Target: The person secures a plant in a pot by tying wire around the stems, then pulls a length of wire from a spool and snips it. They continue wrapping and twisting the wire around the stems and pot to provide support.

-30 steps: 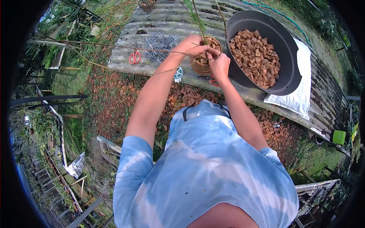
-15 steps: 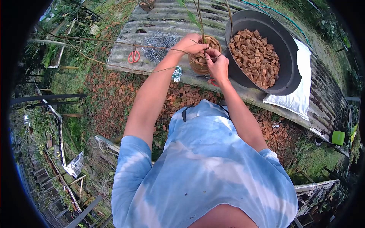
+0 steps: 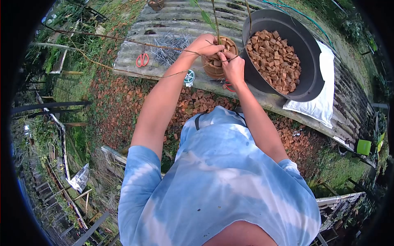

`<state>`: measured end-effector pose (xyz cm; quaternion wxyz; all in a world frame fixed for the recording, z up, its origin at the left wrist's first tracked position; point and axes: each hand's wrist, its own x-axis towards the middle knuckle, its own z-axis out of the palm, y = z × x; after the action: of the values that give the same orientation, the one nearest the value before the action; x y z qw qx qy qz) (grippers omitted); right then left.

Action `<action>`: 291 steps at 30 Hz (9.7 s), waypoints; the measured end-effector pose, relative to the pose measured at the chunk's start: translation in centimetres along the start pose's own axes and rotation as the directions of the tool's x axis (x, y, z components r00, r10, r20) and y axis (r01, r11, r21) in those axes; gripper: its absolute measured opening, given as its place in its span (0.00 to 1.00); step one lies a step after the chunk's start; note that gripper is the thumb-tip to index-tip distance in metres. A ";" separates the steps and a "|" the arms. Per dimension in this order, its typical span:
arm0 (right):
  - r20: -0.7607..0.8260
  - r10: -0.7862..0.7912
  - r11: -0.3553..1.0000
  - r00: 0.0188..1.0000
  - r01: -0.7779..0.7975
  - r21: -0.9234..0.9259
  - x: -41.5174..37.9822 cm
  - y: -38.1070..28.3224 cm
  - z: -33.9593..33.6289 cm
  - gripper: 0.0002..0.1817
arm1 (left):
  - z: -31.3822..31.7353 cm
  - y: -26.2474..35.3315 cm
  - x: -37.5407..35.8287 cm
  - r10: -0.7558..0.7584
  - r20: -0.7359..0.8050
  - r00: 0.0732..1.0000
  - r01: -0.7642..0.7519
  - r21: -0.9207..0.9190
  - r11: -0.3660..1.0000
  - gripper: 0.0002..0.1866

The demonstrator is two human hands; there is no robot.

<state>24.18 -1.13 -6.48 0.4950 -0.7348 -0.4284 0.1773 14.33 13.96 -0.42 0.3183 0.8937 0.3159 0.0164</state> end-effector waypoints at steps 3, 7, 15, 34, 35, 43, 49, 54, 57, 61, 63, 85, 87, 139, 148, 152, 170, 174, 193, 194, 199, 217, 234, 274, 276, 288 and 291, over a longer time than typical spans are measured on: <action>0.024 0.060 0.998 0.998 -0.060 0.009 0.3 0.3 0.4 0.14 | 0.3 -0.3 0.1 -0.025 -0.014 1.000 0.025 -0.006 1.000 0.28; 0.016 0.080 0.997 0.997 -0.080 0.001 0.5 0.2 0.5 0.13 | 0.6 -0.2 0.1 -0.033 0.004 0.999 0.033 -0.052 0.998 0.26; -0.111 -0.012 0.997 0.994 0.021 0.078 0.1 1.3 2.1 0.08 | 1.9 -2.0 0.4 0.072 -0.040 0.997 -0.075 -0.067 0.995 0.24; -0.189 -0.412 0.910 0.891 0.391 -0.138 -0.5 1.7 1.2 0.07 | 1.5 -1.2 -0.4 0.073 -0.100 0.992 -0.078 -0.056 0.995 0.25; -0.190 -0.424 0.904 0.885 0.404 -0.136 -0.5 1.7 1.2 0.07 | 1.4 -1.2 -0.4 0.070 -0.099 0.993 -0.075 -0.048 0.996 0.25; -0.221 -0.343 0.938 0.913 0.324 -0.120 -0.5 1.5 1.8 0.08 | 1.7 -1.4 -0.2 0.054 -0.131 0.990 -0.064 -0.074 0.995 0.24; -0.210 -0.259 0.964 0.943 0.239 -0.120 -1.1 0.6 1.6 0.07 | 2.0 -1.5 0.1 0.049 -0.106 0.993 -0.058 -0.087 0.995 0.25; -0.216 -0.336 0.937 0.917 0.302 -0.176 -1.0 1.8 1.9 0.08 | 2.0 -1.3 0.2 0.084 -0.109 0.990 -0.091 -0.061 0.994 0.23; -0.226 -0.381 0.920 0.897 0.344 -0.188 -0.9 2.0 1.7 0.07 | 2.4 -1.4 0.5 0.103 -0.096 0.990 -0.112 -0.097 0.989 0.22; -0.236 -0.262 0.964 0.936 0.266 -0.016 -0.8 2.2 1.6 0.05 | 2.7 -2.0 0.5 0.193 -0.075 0.978 -0.201 -0.136 0.970 0.22; -0.169 -0.111 0.985 0.979 0.132 0.114 -0.6 2.2 1.3 0.05 | 2.7 -2.2 0.5 0.209 -0.063 0.976 -0.217 -0.180 0.959 0.22; -0.132 0.113 0.994 0.985 -0.112 0.013 0.5 0.3 0.3 0.11 | 2.9 -1.1 -0.2 0.121 -0.139 0.983 -0.142 -0.152 0.978 0.21; -0.178 0.116 0.993 0.977 -0.113 0.031 0.2 0.2 0.8 0.10 | 2.9 -0.9 -0.5 0.116 -0.129 0.985 -0.139 -0.181 0.974 0.21; -0.114 0.099 0.994 0.988 -0.092 0.062 0.7 0.7 0.6 0.09 | 3.6 -1.5 -0.9 0.116 -0.199 0.973 -0.168 -0.267 0.949 0.18; -0.182 0.037 0.999 0.983 -0.029 0.046 0.3 0.5 0.8 0.08 | 4.0 -1.3 -0.9 0.080 -0.220 0.972 -0.130 -0.219 0.967 0.19; -0.194 0.052 0.992 0.980 -0.028 0.126 0.1 0.8 1.2 0.08 | 4.1 -1.2 -1.1 0.079 -0.233 0.969 -0.139 -0.251 0.958 0.19; 0.287 0.384 0.467 0.878 -0.452 0.760 2.9 5.2 1.7 0.06 | 4.2 -1.1 -1.4 0.056 -0.209 0.976 -0.103 -0.221 0.970 0.19; 0.280 0.363 0.593 0.889 -0.453 0.666 3.1 4.6 1.1 0.09 | 4.3 -0.9 -1.5 0.069 -0.230 0.971 -0.130 -0.259 0.957 0.19; -0.143 0.002 1.000 0.990 0.000 0.013 -0.6 0.4 0.6 0.07 | 4.5 -1.1 -1.1 0.028 -0.249 0.968 -0.080 -0.202 0.976 0.19; -0.170 -0.089 0.996 0.981 0.083 -0.046 -0.4 0.6 0.7 0.06 | 4.4 -1.0 -1.1 0.022 -0.253 0.967 -0.072 -0.189 0.979 0.19; -0.195 -0.362 0.927 0.912 0.329 -0.182 -0.1 1.2 0.4 0.05 | 4.2 -0.7 -1.1 0.025 -0.251 0.968 -0.075 -0.190 0.979 0.19; 0.020 0.314 0.880 0.949 -0.299 0.370 1.7 4.5 2.8 0.10 | 4.1 -0.3 -1.4 -0.040 -0.178 0.983 -0.017 -0.311 0.950 0.19; -0.193 0.192 0.948 0.962 -0.131 0.290 -0.5 1.1 2.2 0.09 | 4.4 -0.8 -1.4 -0.025 -0.234 0.972 -0.046 -0.297 0.954 0.19; 0.294 -0.781 0.380 0.551 0.793 -0.476 2.7 3.1 -2.8 0.13 | 3.6 -2.7 0.4 0.089 -0.144 0.986 -0.110 -0.146 0.983 0.23; 0.265 -0.770 0.390 0.580 0.758 -0.523 2.5 3.3 -2.0 0.12 | 3.5 -2.1 0.0 0.077 -0.157 0.985 -0.101 -0.154 0.983 0.22; -0.147 -0.180 0.970 0.973 0.151 -0.192 0.5 2.0 1.1 0.09 | 4.1 -1.3 -0.9 0.031 -0.216 0.976 -0.086 -0.252 0.964 0.19; -0.170 -0.092 0.988 0.981 0.069 -0.136 0.7 2.6 1.6 0.11 | 4.3 -1.4 -0.8 0.005 -0.220 0.975 -0.067 -0.273 0.960 0.18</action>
<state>24.64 -0.01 -9.42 0.4891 -0.7600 -0.4232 0.0634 13.91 11.96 -4.54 0.4043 0.8383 0.3268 0.1643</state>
